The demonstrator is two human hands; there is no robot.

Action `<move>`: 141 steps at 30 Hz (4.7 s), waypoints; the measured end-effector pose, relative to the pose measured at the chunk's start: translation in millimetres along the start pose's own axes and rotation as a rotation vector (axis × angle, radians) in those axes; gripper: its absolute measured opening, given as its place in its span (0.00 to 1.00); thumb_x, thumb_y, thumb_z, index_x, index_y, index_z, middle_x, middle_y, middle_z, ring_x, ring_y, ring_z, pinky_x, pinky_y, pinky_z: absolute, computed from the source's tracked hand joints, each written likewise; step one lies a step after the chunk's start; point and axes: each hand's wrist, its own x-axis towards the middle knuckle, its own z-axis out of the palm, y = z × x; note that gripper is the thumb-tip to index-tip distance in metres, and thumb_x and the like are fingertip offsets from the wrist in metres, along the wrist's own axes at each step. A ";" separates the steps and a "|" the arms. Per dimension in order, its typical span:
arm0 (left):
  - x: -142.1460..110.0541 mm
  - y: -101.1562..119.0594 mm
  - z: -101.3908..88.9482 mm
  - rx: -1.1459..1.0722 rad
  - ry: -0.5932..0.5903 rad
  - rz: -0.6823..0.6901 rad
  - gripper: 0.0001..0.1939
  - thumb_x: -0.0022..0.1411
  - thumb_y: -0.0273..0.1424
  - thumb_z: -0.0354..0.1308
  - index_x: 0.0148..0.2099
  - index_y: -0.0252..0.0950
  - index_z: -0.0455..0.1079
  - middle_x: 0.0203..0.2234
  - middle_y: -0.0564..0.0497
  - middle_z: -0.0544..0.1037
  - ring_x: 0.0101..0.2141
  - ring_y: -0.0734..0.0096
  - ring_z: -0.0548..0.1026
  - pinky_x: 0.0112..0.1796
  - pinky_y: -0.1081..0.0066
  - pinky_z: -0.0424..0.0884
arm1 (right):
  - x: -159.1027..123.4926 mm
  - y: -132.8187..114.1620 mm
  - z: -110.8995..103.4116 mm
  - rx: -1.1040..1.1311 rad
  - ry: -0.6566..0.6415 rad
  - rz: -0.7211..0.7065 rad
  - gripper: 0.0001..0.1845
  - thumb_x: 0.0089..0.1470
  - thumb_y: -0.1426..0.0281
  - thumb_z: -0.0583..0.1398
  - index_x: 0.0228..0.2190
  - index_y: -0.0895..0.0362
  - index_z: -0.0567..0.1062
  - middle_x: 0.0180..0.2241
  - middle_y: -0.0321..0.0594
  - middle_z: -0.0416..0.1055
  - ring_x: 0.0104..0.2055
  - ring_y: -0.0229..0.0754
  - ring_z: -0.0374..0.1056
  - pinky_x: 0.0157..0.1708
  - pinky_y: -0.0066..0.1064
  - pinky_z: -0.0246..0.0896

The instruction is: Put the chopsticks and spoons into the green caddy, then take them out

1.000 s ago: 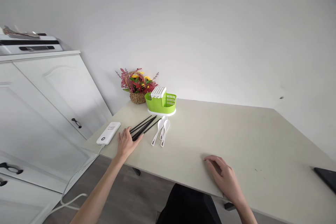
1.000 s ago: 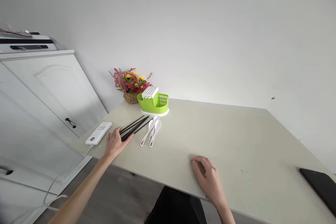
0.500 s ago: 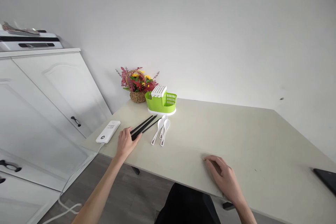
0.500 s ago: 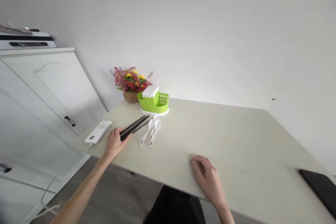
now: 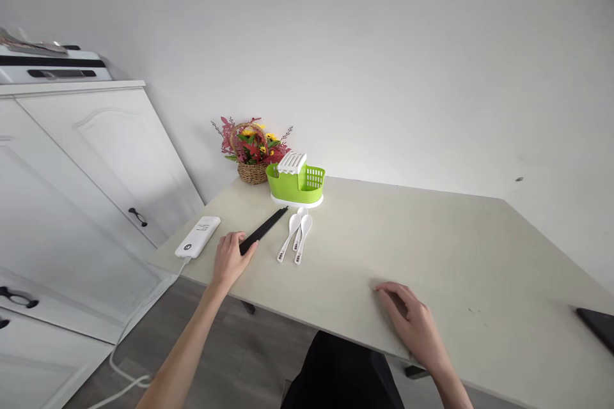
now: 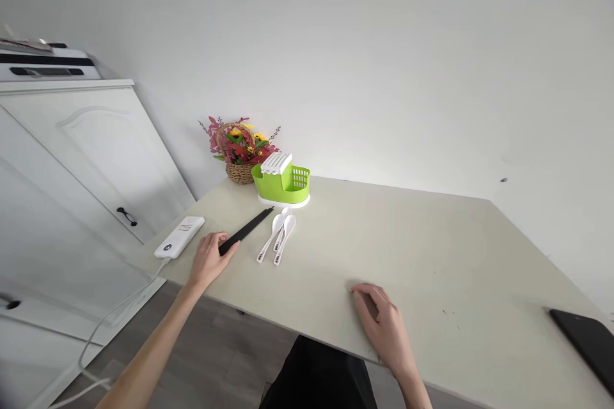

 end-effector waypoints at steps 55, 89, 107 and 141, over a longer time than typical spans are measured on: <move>-1.3 -1.5 2.3 -0.015 -0.001 -0.003 0.17 0.69 0.48 0.56 0.46 0.40 0.71 0.42 0.42 0.78 0.47 0.49 0.74 0.53 0.52 0.71 | 1.3 0.9 -1.1 -0.015 0.011 -0.009 0.21 0.68 0.50 0.55 0.47 0.47 0.80 0.54 0.44 0.78 0.54 0.51 0.75 0.43 0.34 0.74; -2.3 1.6 1.2 -0.017 -0.008 -0.031 0.16 0.68 0.47 0.58 0.46 0.41 0.71 0.43 0.42 0.78 0.48 0.48 0.75 0.53 0.52 0.71 | -0.7 -0.5 -2.1 -0.006 -0.005 0.007 0.22 0.68 0.49 0.55 0.47 0.48 0.80 0.55 0.45 0.77 0.55 0.53 0.74 0.45 0.38 0.74; -3.0 2.9 0.1 0.006 0.005 -0.011 0.16 0.69 0.46 0.56 0.48 0.40 0.70 0.41 0.41 0.78 0.46 0.47 0.75 0.50 0.52 0.72 | -1.6 -3.5 -2.3 -0.011 0.011 0.002 0.22 0.67 0.48 0.55 0.46 0.48 0.80 0.54 0.45 0.78 0.53 0.52 0.75 0.43 0.36 0.74; 55.2 54.3 -12.6 0.448 -0.739 -0.130 0.24 0.63 0.16 0.50 0.62 0.23 0.61 0.52 0.25 0.75 0.51 0.46 0.79 0.47 0.60 0.72 | -1.7 -0.8 -1.9 -0.011 -0.009 0.004 0.19 0.68 0.50 0.55 0.47 0.47 0.79 0.55 0.42 0.76 0.56 0.51 0.72 0.44 0.34 0.72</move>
